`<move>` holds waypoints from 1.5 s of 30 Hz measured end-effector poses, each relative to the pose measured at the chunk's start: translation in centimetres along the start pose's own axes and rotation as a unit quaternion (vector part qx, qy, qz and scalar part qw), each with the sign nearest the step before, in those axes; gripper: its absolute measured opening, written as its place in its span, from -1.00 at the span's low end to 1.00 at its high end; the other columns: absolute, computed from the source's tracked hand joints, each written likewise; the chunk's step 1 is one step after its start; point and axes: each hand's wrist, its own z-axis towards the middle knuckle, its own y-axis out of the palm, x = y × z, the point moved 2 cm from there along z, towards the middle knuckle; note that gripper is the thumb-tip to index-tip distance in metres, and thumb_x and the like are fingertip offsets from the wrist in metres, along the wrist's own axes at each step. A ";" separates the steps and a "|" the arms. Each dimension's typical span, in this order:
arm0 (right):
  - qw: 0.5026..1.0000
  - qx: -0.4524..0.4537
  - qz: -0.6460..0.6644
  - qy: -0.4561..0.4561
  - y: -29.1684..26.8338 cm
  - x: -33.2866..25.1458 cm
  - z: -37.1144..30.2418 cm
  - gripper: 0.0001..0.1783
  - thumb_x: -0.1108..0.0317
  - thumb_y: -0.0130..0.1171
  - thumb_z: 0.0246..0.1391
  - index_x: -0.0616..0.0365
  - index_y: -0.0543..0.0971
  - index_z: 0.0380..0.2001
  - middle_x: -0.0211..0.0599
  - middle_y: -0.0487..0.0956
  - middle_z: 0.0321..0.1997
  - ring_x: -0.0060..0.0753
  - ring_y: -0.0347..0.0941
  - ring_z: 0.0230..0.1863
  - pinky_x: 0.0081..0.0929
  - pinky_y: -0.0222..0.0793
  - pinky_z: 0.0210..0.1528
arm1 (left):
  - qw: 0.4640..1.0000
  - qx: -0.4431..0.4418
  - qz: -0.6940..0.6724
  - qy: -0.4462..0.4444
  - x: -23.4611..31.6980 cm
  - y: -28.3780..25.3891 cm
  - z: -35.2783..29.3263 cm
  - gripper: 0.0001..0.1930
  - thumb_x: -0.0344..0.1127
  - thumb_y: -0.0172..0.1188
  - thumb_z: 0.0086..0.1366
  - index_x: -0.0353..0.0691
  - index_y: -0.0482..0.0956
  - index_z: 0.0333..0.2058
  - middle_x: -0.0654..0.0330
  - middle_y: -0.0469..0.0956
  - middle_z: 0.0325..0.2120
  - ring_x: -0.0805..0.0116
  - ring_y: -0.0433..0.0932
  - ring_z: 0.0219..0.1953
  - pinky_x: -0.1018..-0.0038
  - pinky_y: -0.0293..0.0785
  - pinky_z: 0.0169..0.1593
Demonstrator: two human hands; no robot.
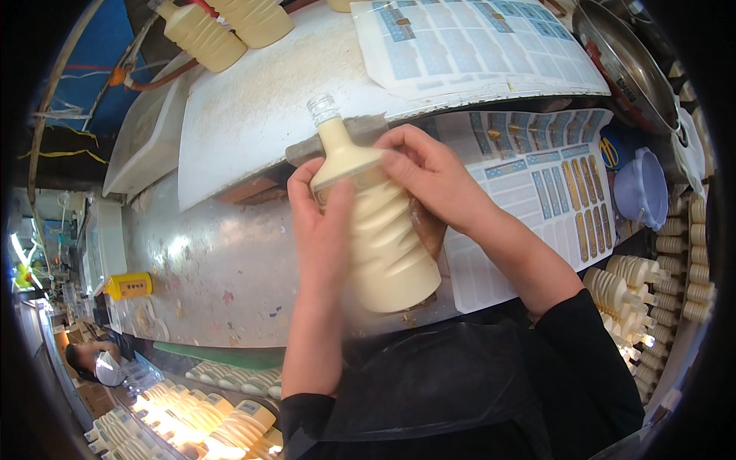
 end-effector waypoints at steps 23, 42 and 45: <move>1.000 -0.011 0.013 0.004 -0.1 0.2 -0.2 -0.68 0.20 0.22 0.32 0.18 0.52 -0.02 -0.40 0.60 -0.34 -0.61 0.47 -0.27 -0.52 0.41 -0.16 | 1.000 -0.009 0.010 0.004 -0.2 0.0 0.2 -0.55 -0.19 0.18 0.47 -0.29 0.31 0.19 0.09 0.48 0.01 0.43 0.47 -0.01 0.48 0.46 0.07; 0.990 0.043 -0.133 0.023 0.5 -2.5 -1.1 -0.51 0.07 0.35 0.16 0.19 0.56 0.00 -0.26 0.61 -0.33 -0.44 0.53 -0.27 -0.42 0.46 -0.14 | 0.993 -0.033 -0.095 -0.067 -2.7 -2.0 0.3 -0.51 -0.04 -0.23 0.63 -0.32 0.42 0.20 0.09 0.53 0.08 0.35 0.50 0.08 0.37 0.40 0.21; 0.991 0.054 -0.124 0.025 0.6 -2.0 -1.1 -0.52 0.11 0.38 0.14 0.18 0.55 0.00 -0.34 0.56 -0.38 -0.52 0.48 -0.30 -0.47 0.43 -0.18 | 0.997 -0.018 -0.067 -0.041 -3.3 -2.2 0.7 -0.52 -0.05 -0.22 0.63 -0.34 0.45 0.16 0.08 0.57 0.05 0.33 0.56 0.05 0.35 0.50 0.14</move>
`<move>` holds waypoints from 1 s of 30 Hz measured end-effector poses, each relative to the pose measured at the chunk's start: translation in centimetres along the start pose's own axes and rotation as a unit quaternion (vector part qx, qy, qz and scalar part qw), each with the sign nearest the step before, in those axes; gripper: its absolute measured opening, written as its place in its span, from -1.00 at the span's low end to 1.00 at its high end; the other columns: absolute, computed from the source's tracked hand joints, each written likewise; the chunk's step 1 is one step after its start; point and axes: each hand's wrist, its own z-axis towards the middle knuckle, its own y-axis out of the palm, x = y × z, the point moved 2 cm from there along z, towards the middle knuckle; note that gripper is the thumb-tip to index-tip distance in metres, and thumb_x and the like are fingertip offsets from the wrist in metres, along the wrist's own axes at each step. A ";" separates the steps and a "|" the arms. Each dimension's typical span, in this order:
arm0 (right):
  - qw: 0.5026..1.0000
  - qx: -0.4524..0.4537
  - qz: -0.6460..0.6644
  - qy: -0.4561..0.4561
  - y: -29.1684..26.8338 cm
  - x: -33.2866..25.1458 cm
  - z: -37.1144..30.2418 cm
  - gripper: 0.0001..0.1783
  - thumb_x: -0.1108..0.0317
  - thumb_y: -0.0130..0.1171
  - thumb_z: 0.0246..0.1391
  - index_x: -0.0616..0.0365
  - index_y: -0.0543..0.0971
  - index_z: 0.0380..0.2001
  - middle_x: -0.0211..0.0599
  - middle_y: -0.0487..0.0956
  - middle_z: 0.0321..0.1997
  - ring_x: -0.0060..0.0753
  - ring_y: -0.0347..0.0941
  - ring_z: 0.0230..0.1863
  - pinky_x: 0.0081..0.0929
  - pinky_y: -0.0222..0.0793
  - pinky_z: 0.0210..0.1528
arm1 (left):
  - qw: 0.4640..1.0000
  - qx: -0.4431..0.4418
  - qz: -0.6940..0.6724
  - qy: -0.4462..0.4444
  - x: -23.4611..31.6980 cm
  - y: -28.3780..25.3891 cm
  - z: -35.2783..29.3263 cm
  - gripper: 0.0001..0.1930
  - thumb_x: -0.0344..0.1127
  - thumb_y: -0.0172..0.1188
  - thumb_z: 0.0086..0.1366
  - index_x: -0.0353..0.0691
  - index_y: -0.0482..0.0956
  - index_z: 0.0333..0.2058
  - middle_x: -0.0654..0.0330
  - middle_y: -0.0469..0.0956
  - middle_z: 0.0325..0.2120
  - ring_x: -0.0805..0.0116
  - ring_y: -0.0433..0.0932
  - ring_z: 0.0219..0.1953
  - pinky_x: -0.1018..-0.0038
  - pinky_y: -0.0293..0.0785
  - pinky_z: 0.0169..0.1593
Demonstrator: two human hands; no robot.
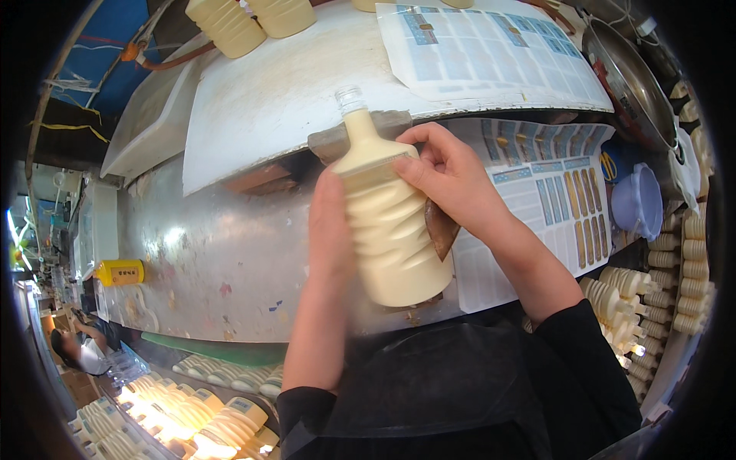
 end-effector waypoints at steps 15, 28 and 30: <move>0.999 0.001 0.003 -0.034 0.3 0.4 0.0 -0.63 0.24 0.32 0.25 0.20 0.54 0.02 -0.58 0.45 -0.39 -0.80 0.34 -0.36 -0.73 0.29 -0.30 | 1.000 -0.009 -0.012 0.007 0.5 0.5 -0.1 -0.55 -0.06 -0.23 0.64 -0.30 0.45 0.16 0.11 0.58 0.03 0.36 0.58 0.02 0.38 0.51 0.13; 0.996 -0.055 -0.047 0.045 -1.4 -0.3 -2.4 -0.42 0.27 0.21 0.31 0.29 0.38 0.30 -0.47 0.54 -0.19 -0.74 0.42 -0.18 -0.72 0.36 -0.12 | 0.996 -0.077 -0.025 -0.047 -0.2 -0.2 -2.4 -0.42 -0.11 0.10 0.49 -0.24 0.24 0.36 0.09 0.45 0.21 0.28 0.47 0.21 0.32 0.41 0.30; 0.998 -0.051 0.037 0.016 -0.8 3.0 -2.4 -0.37 0.20 0.32 0.22 0.31 0.43 0.26 -0.49 0.51 -0.30 -0.72 0.40 -0.26 -0.68 0.35 -0.19 | 0.994 -0.083 -0.036 -0.056 0.6 0.4 -3.0 -0.32 -0.20 0.23 0.39 -0.24 0.19 0.38 0.08 0.41 0.24 0.28 0.45 0.23 0.31 0.41 0.30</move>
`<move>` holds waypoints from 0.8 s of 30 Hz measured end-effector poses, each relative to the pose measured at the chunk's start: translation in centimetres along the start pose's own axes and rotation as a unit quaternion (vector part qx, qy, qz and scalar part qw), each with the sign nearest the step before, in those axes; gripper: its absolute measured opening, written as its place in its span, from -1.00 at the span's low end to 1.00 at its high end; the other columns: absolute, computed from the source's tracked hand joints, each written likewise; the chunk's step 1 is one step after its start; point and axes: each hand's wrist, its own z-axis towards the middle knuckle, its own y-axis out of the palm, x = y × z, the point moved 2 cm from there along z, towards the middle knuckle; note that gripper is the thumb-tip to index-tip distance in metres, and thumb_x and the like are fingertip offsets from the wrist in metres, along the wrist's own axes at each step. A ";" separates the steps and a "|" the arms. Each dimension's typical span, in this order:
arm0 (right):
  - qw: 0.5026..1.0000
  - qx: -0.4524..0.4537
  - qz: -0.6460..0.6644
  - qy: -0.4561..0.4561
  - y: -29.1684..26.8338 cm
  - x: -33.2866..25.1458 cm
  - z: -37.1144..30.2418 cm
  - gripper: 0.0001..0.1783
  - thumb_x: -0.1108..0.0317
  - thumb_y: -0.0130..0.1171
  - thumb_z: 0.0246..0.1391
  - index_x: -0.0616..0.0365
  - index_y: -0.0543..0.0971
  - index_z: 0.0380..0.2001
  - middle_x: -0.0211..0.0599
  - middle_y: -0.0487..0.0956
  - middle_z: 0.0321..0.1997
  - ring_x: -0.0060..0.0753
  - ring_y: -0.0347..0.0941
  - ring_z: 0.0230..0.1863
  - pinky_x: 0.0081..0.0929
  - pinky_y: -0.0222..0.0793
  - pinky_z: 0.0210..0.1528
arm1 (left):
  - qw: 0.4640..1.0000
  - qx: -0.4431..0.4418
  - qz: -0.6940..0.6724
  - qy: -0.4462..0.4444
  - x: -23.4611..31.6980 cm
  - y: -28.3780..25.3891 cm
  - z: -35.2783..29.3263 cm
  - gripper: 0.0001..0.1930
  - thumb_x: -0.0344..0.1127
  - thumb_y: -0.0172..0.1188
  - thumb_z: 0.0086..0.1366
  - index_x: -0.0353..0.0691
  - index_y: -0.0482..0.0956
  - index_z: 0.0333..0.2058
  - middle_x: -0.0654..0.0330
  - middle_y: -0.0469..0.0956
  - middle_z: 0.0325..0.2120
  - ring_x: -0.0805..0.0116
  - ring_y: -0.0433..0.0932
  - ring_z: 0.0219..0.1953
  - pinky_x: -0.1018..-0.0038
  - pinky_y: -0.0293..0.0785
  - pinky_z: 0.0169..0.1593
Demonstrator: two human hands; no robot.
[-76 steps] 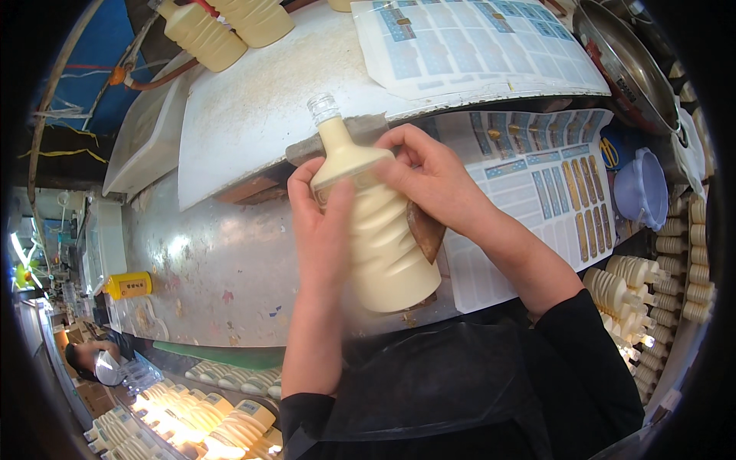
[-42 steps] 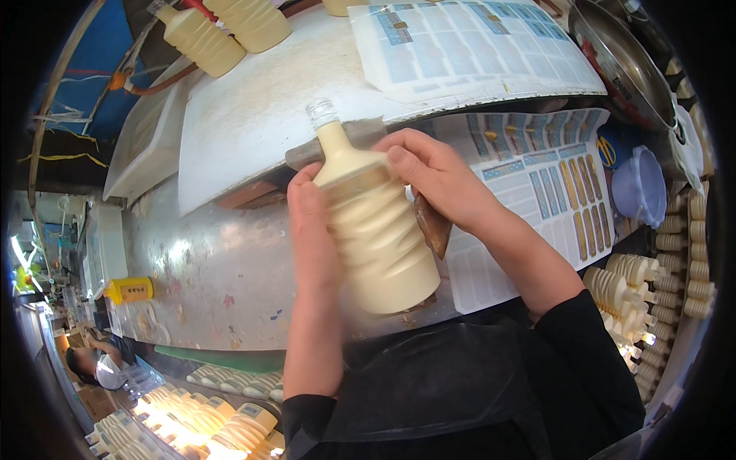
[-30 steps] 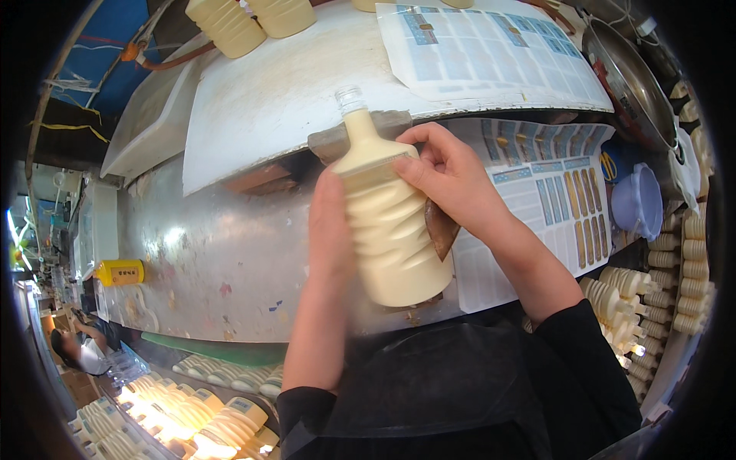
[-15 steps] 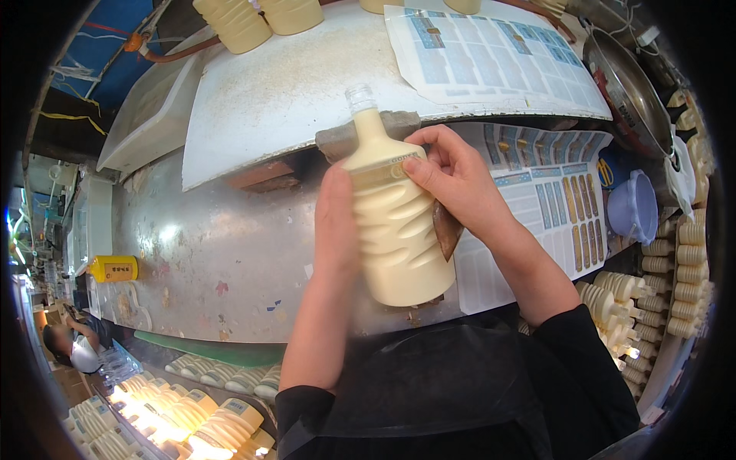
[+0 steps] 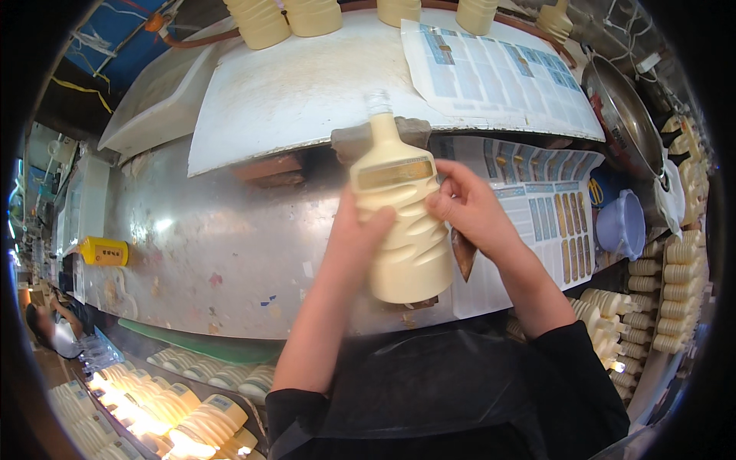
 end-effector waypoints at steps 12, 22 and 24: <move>0.982 -0.094 0.140 0.080 -0.1 0.2 0.0 -0.45 0.25 0.15 0.31 0.28 0.44 0.29 -0.52 0.59 -0.16 -0.84 0.31 -0.36 -0.80 0.27 -0.35 | 0.980 0.070 0.144 0.121 1.2 1.7 -0.7 -0.27 -0.13 0.46 0.17 -0.32 0.37 0.24 -0.07 0.55 0.02 0.04 0.59 0.07 0.20 0.51 0.14; 0.998 -0.049 0.050 -0.002 -0.1 -0.4 -1.1 -0.39 0.21 0.25 0.28 0.29 0.44 0.30 -0.55 0.53 -0.24 -0.82 0.34 -0.35 -0.76 0.31 -0.33 | 0.984 0.047 0.112 0.134 1.0 1.3 -1.8 -0.24 -0.17 0.43 0.15 -0.30 0.35 0.28 -0.05 0.53 0.09 0.09 0.54 0.15 0.23 0.46 0.20; 0.998 -0.038 0.032 -0.028 -0.1 -0.3 -1.6 -0.39 0.22 0.27 0.26 0.29 0.46 0.30 -0.57 0.49 -0.29 -0.80 0.32 -0.36 -0.72 0.30 -0.33 | 0.990 0.028 0.083 0.112 1.5 1.2 -2.1 -0.23 -0.22 0.42 0.14 -0.29 0.33 0.30 -0.03 0.51 0.14 0.15 0.51 0.19 0.26 0.45 0.23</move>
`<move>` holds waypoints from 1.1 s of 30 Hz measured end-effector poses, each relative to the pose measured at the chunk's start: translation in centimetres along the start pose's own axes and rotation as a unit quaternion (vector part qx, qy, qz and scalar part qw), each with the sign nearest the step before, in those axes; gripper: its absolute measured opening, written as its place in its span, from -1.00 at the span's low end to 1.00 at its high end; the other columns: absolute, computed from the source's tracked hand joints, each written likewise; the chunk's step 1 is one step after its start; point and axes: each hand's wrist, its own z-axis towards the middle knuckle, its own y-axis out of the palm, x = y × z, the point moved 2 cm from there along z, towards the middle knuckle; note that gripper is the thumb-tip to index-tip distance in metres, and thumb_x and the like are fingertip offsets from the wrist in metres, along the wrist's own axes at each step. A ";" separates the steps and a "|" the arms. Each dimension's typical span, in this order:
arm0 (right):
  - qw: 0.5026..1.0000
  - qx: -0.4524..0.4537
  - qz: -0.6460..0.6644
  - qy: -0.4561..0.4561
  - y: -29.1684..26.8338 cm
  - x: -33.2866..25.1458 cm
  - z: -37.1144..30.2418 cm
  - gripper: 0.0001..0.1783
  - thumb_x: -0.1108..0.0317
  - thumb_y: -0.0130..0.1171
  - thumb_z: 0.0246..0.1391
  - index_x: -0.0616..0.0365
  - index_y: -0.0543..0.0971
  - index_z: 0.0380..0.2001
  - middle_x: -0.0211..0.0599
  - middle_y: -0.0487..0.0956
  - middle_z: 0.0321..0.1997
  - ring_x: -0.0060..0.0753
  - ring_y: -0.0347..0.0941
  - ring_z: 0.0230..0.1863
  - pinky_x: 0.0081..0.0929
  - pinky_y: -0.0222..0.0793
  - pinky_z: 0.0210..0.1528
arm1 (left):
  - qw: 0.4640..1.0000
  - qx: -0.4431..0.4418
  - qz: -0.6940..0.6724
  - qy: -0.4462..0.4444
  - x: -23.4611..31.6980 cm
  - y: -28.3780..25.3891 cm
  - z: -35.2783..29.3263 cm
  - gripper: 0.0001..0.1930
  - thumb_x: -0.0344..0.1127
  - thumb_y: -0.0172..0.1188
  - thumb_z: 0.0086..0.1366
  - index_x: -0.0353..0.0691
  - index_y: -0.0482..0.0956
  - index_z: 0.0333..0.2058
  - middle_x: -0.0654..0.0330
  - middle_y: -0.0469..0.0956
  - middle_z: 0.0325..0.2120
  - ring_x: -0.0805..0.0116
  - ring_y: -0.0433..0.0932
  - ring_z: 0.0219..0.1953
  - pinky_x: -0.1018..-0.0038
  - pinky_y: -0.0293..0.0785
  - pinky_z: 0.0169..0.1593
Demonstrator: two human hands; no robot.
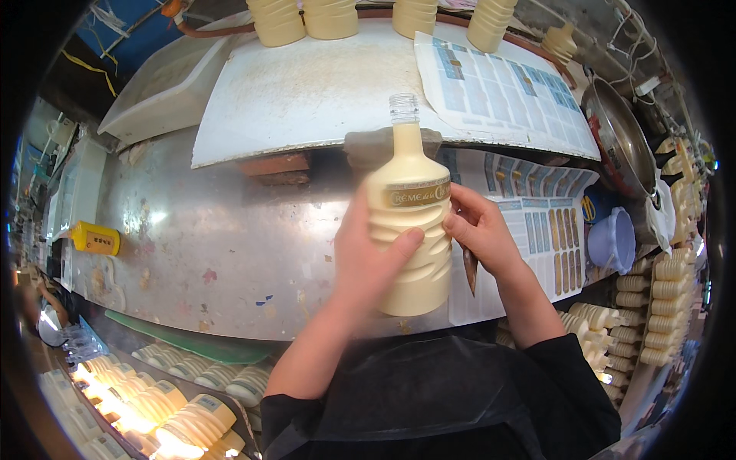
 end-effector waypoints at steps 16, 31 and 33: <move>0.980 0.044 -0.176 -0.083 1.4 -4.1 -2.0 -0.33 0.22 0.24 0.17 0.22 0.40 0.31 0.02 0.59 -0.08 -0.03 0.56 -0.11 -0.24 0.47 0.00 | 0.985 -0.055 -0.164 -0.024 -1.0 -0.4 1.3 -0.20 -0.06 0.31 0.19 -0.29 0.26 0.32 0.00 0.48 0.20 0.14 0.52 0.22 0.22 0.45 0.29; 0.997 0.001 0.070 0.020 -0.2 -1.1 4.8 -0.55 0.25 0.19 0.33 0.25 0.49 0.18 -0.40 0.61 -0.08 -0.66 0.49 -0.08 -0.58 0.44 0.00 | 0.969 0.044 -0.186 -0.159 -0.4 0.5 3.0 -0.41 0.10 -0.28 0.63 -0.31 0.38 0.26 0.05 0.52 0.17 0.23 0.53 0.18 0.27 0.47 0.24; 0.999 0.003 0.019 0.025 0.1 -1.1 5.1 -0.58 0.24 0.19 0.35 0.27 0.52 0.15 -0.35 0.63 -0.04 -0.59 0.51 -0.01 -0.55 0.44 0.07 | 0.964 0.058 -0.176 -0.191 -0.9 0.4 3.3 -0.38 0.12 -0.28 0.62 -0.33 0.38 0.26 0.03 0.54 0.15 0.20 0.56 0.16 0.25 0.50 0.22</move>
